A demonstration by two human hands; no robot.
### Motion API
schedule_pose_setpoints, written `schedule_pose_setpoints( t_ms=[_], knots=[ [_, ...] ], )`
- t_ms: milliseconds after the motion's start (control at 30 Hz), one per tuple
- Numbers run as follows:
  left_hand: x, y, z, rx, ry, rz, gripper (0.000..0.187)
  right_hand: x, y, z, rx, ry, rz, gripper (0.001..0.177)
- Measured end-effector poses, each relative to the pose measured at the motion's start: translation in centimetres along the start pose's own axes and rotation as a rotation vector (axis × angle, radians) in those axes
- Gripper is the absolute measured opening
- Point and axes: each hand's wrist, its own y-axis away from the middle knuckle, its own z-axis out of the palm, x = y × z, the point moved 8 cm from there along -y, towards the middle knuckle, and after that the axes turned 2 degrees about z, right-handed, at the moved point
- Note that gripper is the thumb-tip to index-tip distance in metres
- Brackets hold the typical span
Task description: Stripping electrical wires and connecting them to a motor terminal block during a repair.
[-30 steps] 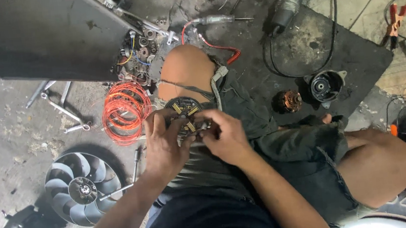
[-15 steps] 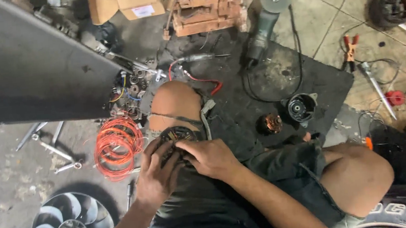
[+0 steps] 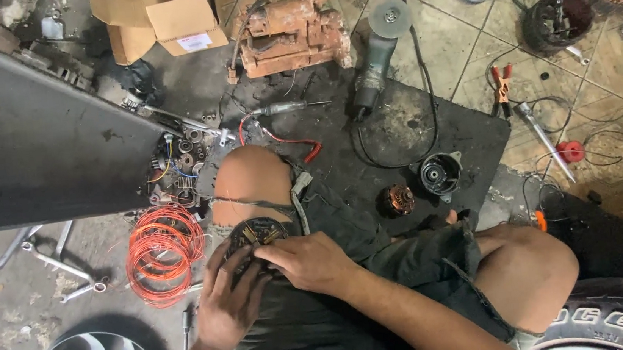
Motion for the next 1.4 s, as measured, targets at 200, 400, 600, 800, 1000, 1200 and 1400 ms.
schedule_pose_setpoints(
  t_ms=[200, 400, 600, 800, 1000, 1200, 1400],
  knots=[
    [0.0, -2.2, -1.0, -0.003, 0.104, -0.057, 0.027, 0.7, 0.1, 0.2, -0.04, -0.102, 0.023, 0.039],
    [0.0, -2.1, 0.4, 0.085, 0.017, -0.176, 0.018, 1.5, -0.3, 1.1, -0.14, -0.154, 0.1, 0.041],
    [-1.4, -1.1, 1.3, -0.015, 0.011, -0.017, 0.013, 5.0, 2.8, 6.4, -0.23, -0.213, 0.072, 0.051],
    [-1.9, -1.3, 1.7, -0.068, 0.046, 0.035, 0.016, 4.8, 1.9, 4.7, -0.237, -0.417, 0.22, 0.044],
    [-1.3, -1.5, 1.1, -0.057, 0.087, 0.045, 0.01, 4.9, 2.2, 1.6, 0.117, -0.651, 0.352, 0.033],
    [-1.4, -1.2, 1.3, -0.022, 0.12, 0.078, 0.01, 5.2, 3.2, -2.9, 0.128, -0.491, 0.352, 0.018],
    [-1.2, -1.6, 1.1, -0.035, 0.115, 0.061, 0.01, 5.0, 3.3, -3.8, 0.036, -0.255, 0.359, 0.021]
  ],
)
